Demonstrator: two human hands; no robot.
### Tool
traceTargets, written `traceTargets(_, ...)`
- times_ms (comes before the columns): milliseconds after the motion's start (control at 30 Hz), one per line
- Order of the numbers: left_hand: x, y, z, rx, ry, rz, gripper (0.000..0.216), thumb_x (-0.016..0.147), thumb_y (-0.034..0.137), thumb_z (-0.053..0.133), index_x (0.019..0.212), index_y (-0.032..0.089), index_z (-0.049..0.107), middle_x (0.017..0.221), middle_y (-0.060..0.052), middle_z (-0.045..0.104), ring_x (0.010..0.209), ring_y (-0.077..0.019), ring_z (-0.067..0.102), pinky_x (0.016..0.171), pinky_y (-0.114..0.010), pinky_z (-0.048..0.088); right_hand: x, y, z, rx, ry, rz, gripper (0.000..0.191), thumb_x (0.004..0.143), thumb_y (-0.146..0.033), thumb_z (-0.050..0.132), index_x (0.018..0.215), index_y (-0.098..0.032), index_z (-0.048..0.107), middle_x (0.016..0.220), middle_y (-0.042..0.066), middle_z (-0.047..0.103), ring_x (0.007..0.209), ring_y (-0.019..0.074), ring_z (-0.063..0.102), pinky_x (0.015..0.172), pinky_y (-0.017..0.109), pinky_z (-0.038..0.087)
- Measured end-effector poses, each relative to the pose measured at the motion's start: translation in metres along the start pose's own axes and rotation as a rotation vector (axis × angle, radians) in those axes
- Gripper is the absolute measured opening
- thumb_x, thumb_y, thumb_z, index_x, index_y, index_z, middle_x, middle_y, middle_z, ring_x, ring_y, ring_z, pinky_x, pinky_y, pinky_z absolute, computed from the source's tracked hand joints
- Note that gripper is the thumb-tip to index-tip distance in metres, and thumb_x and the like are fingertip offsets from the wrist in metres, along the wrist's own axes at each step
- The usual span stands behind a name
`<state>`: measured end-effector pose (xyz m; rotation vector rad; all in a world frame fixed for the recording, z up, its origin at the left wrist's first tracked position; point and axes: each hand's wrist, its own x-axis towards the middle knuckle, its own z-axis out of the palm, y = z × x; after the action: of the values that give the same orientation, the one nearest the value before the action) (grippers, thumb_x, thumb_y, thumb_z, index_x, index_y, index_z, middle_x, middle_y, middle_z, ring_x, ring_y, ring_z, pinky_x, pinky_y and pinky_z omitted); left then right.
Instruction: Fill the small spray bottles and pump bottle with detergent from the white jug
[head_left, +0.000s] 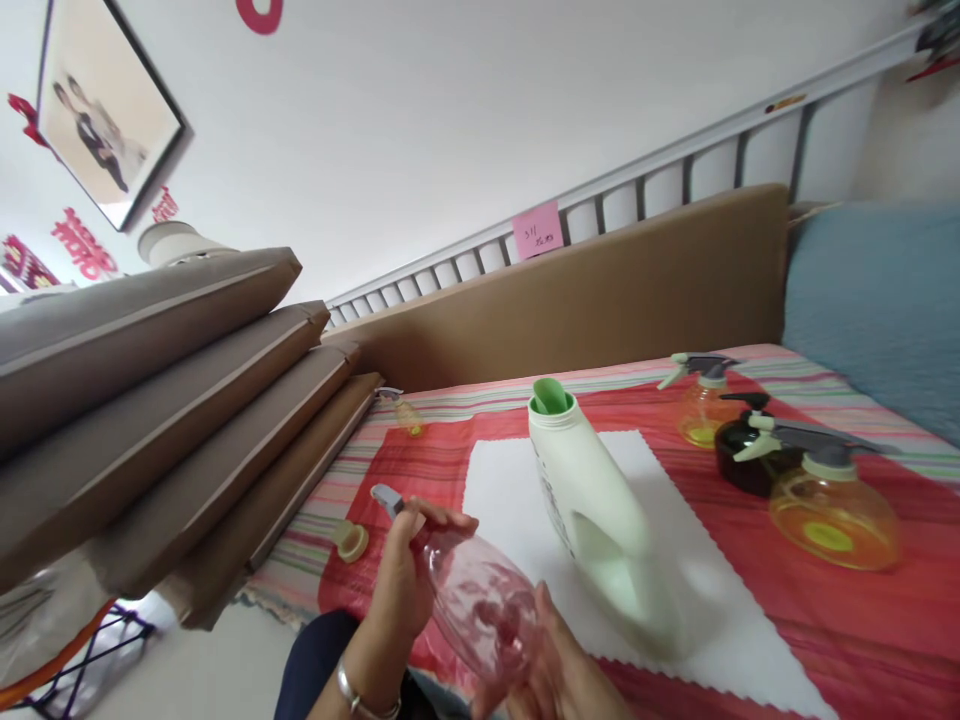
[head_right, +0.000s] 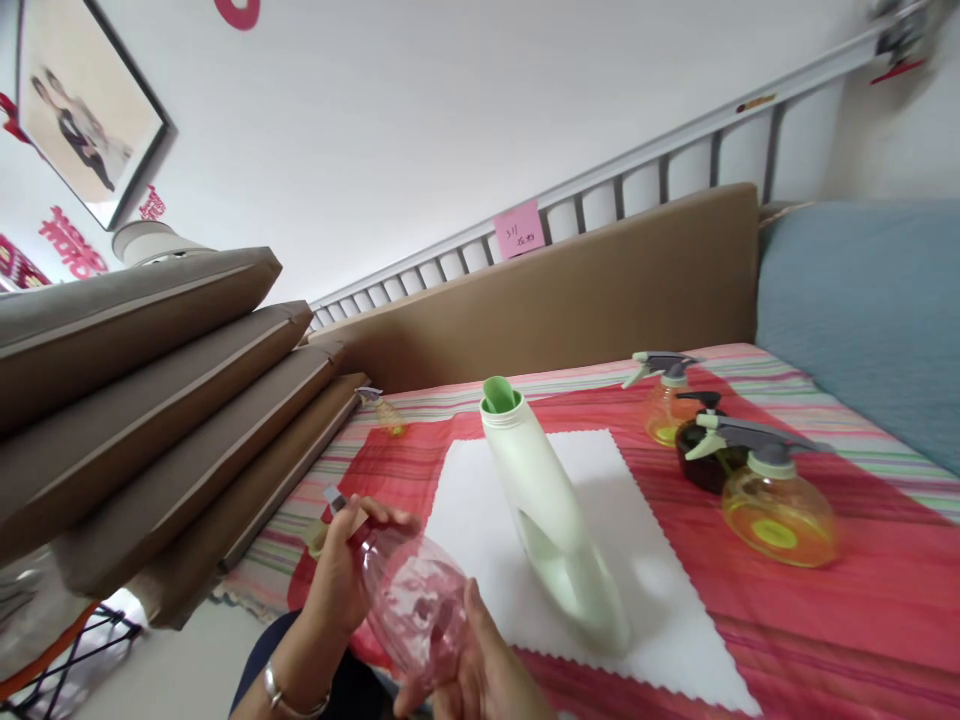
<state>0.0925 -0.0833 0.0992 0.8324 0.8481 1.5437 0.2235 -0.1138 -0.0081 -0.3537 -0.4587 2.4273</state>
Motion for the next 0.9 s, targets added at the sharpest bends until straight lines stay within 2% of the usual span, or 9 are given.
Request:
traceTargets(100,-0.001,0.002,-0.006,-0.007,-0.001,0.053,0.028,0.082,0.032,0.05,0.061,0.016,0.059,0.062,-0.004,0.065,0.069,-0.0194,0.064,0.08,-0.037,0.046,0.002,0.003,0.002,-0.01,-0.047,0.088,0.079,0.072,-0.075,0.044,0.105,-0.006,0.06,0.064,0.013,0.069,0.045,0.0125,0.062,0.04,0.017,0.045)
traceTargets(200,-0.001,0.0,-0.01,0.004,0.1,0.156,0.023,0.08,0.028,0.053,0.061,0.016,0.06,0.059,-0.001,0.063,0.065,-0.0167,0.063,0.078,-0.033,0.047,0.006,0.011,0.005,-0.059,0.122,-0.241,0.091,0.055,-0.056,0.078,0.131,-0.03,0.037,0.1,0.006,0.069,0.053,0.0121,0.063,0.051,0.026,0.053)
traceTargets(267,-0.003,-0.001,-0.011,0.027,0.101,0.135,0.021,0.079,0.029,0.054,0.064,0.016,0.062,0.061,-0.001,0.064,0.068,-0.0178,0.064,0.078,-0.034,0.046,0.007,0.015,0.006,-0.073,0.186,-0.336,0.109,0.046,-0.047,0.085,0.136,-0.037,0.024,0.101,0.003,0.067,0.052,0.0125,0.063,0.044,0.024,0.05)
traceTargets(433,-0.005,0.001,-0.009,0.104,-0.016,0.053,0.023,0.076,0.033,0.053,0.066,0.014,0.064,0.065,-0.007,0.068,0.071,-0.0225,0.065,0.078,-0.037,0.046,0.005,0.012,0.007,0.07,0.05,0.103,0.08,0.077,-0.072,0.039,0.126,-0.01,0.046,0.063,0.007,0.068,0.042,0.0136,0.06,0.037,0.018,0.041)
traceTargets(500,-0.004,0.003,-0.008,0.14,0.029,0.097,0.023,0.074,0.032,0.054,0.064,0.014,0.064,0.064,-0.007,0.068,0.069,-0.0222,0.065,0.079,-0.037,0.046,0.006,0.012,0.007,0.093,0.053,-0.001,0.082,0.073,-0.07,0.05,0.132,-0.013,0.038,0.075,0.009,0.071,0.046,0.0142,0.062,0.044,0.022,0.047)
traceTargets(600,-0.003,0.006,-0.006,0.172,0.072,0.132,0.021,0.074,0.029,0.053,0.064,0.014,0.064,0.064,-0.007,0.069,0.069,-0.0221,0.065,0.079,-0.037,0.046,0.01,0.014,0.005,0.038,0.144,-0.296,0.109,0.054,-0.054,0.079,0.14,-0.034,0.016,0.103,0.006,0.069,0.053,0.0158,0.066,0.047,0.026,0.049)
traceTargets(667,-0.003,0.006,-0.004,0.196,0.042,0.108,0.021,0.075,0.028,0.052,0.066,0.014,0.065,0.067,-0.009,0.07,0.071,-0.0234,0.065,0.079,-0.038,0.046,0.011,0.014,0.004,0.034,0.166,-0.265,0.103,0.054,-0.053,0.08,0.138,-0.032,0.024,0.097,0.005,0.07,0.056,0.0176,0.067,0.047,0.026,0.049)
traceTargets(767,-0.005,0.004,-0.001,0.237,-0.017,0.081,0.024,0.077,0.029,0.049,0.068,0.014,0.065,0.07,-0.01,0.071,0.072,-0.0244,0.065,0.077,-0.037,0.046,0.011,0.011,0.005,0.156,0.101,-0.025,0.073,0.07,-0.068,0.056,0.122,-0.017,0.051,0.077,0.007,0.072,0.058,0.0186,0.067,0.049,0.024,0.049)
traceTargets(900,-0.004,0.004,-0.002,0.257,-0.019,0.132,0.026,0.08,0.032,0.048,0.066,0.016,0.063,0.064,-0.007,0.069,0.07,-0.0236,0.065,0.077,-0.037,0.047,0.01,0.01,0.007,0.174,-0.015,-0.006,0.074,0.066,-0.075,0.052,0.115,-0.019,0.056,0.086,0.009,0.073,0.065,0.021,0.069,0.045,0.023,0.047)
